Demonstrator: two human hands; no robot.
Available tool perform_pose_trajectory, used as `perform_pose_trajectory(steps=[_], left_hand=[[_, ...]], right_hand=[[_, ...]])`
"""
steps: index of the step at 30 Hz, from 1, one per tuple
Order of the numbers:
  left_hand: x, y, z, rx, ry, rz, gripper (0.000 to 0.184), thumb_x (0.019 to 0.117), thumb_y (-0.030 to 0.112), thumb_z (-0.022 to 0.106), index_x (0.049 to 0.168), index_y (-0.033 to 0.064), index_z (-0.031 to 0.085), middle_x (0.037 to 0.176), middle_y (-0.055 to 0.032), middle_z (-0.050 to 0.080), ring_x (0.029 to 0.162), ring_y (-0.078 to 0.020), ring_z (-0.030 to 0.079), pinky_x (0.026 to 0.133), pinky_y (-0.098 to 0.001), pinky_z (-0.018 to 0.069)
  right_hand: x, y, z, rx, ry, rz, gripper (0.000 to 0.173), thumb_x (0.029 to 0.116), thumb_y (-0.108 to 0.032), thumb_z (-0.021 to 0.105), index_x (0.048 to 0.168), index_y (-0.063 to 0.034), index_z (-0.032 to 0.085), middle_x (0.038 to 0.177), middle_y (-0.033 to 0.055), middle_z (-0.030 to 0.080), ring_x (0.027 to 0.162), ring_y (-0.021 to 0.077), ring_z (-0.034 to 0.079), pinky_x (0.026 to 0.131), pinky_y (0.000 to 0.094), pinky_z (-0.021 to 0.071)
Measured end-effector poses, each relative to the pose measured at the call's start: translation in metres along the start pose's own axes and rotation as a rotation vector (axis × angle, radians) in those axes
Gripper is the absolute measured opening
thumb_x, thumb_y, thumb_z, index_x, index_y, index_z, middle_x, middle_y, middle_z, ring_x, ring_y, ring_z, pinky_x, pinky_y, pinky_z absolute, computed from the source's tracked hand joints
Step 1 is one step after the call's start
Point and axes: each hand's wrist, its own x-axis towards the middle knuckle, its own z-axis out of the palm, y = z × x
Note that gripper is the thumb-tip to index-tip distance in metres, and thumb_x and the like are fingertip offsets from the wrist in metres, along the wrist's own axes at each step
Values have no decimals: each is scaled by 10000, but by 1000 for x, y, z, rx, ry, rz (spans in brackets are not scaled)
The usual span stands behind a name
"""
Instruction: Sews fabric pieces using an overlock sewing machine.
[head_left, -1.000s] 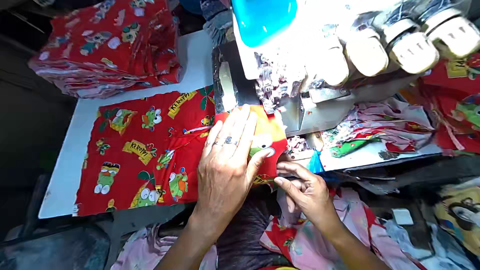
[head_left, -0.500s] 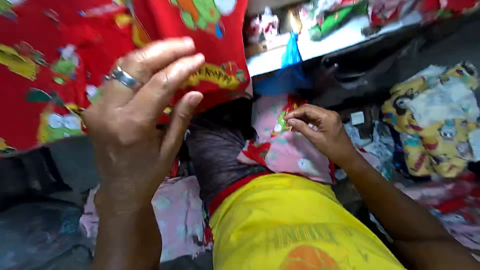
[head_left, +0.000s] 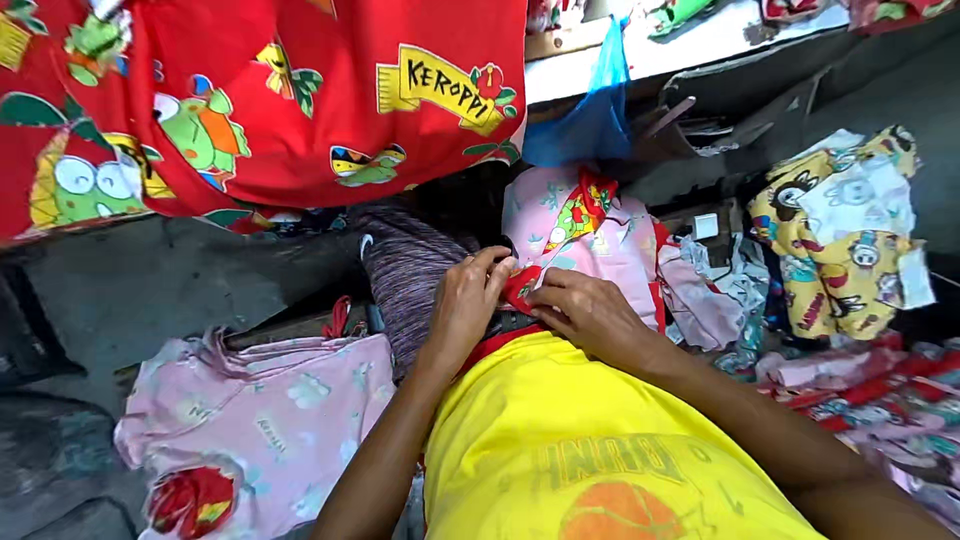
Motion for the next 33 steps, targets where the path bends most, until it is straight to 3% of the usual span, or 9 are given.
perform_pose_trajectory(steps=[4, 7, 10, 15, 19, 22, 25, 28, 33], left_hand=[[13, 5, 12, 79, -193, -55, 488, 1064, 464, 503, 1392, 117, 600, 867, -124, 698, 735, -298, 684, 691, -544, 566], [14, -3, 17, 69, -278, 37, 300, 980, 300, 694, 1175, 73, 721, 903, -107, 707, 784, -263, 679, 741, -505, 562], [9, -11, 19, -22, -116, 65, 194, 978, 238, 694, 1010, 51, 735, 952, -101, 666, 784, -215, 655, 731, -427, 567], [-2, -18, 4, -387, 74, 3, 151, 1032, 192, 553, 1035, 66, 637, 1290, -40, 656, 1032, -97, 672, 844, -301, 572], [-13, -21, 3, -638, 41, -115, 192, 1098, 306, 410, 1075, 169, 542, 812, 36, 588, 666, -25, 555, 586, -200, 465], [-17, -19, 2, -638, 22, -125, 210, 1110, 322, 410, 1185, 160, 522, 868, 22, 634, 727, -41, 618, 651, -225, 524], [-18, -13, -3, -625, -150, -93, 385, 1014, 172, 615, 1375, 162, 478, 951, -8, 707, 765, -77, 692, 700, -259, 595], [-23, -24, -2, -488, -275, -78, 545, 913, 79, 748, 1386, 154, 488, 915, 3, 718, 736, -77, 679, 694, -260, 585], [-29, -35, -7, -259, -228, -70, 365, 967, 189, 694, 1300, 129, 555, 1029, 24, 724, 843, -78, 682, 769, -296, 574]], right_hand=[[-3, 0, 1, 38, -32, -96, 213, 1033, -222, 591, 993, -128, 777, 932, 52, 667, 868, 188, 664, 718, 353, 561], [-5, 2, 2, 56, -33, -128, 207, 1022, -231, 611, 969, -127, 782, 940, 40, 683, 880, 178, 666, 734, 346, 557], [-4, 3, 3, 102, -29, -118, 157, 983, -218, 669, 922, -108, 762, 912, 42, 678, 843, 176, 665, 714, 350, 555], [-3, 4, -2, 303, -54, -11, 236, 998, -316, 658, 953, -99, 737, 926, 21, 672, 810, 125, 651, 717, 329, 552], [-3, 12, -9, 435, -36, 77, 163, 1020, -235, 633, 1001, -79, 679, 805, 13, 663, 701, 97, 634, 660, 304, 547], [-3, 13, -7, 476, -8, 127, 78, 1003, -124, 642, 1056, -77, 674, 842, 11, 692, 711, 88, 656, 671, 290, 570], [-4, 13, -5, 487, 19, 163, 142, 979, -68, 659, 1113, -91, 700, 916, 7, 730, 761, 84, 686, 715, 290, 591], [-4, 23, -15, 501, 159, 158, 181, 981, -45, 636, 1148, -55, 707, 975, 51, 733, 779, 112, 692, 712, 312, 603], [-15, 63, -39, 506, 498, 440, 229, 1083, -207, 505, 1265, -86, 575, 944, 58, 654, 754, 110, 614, 669, 281, 527]])
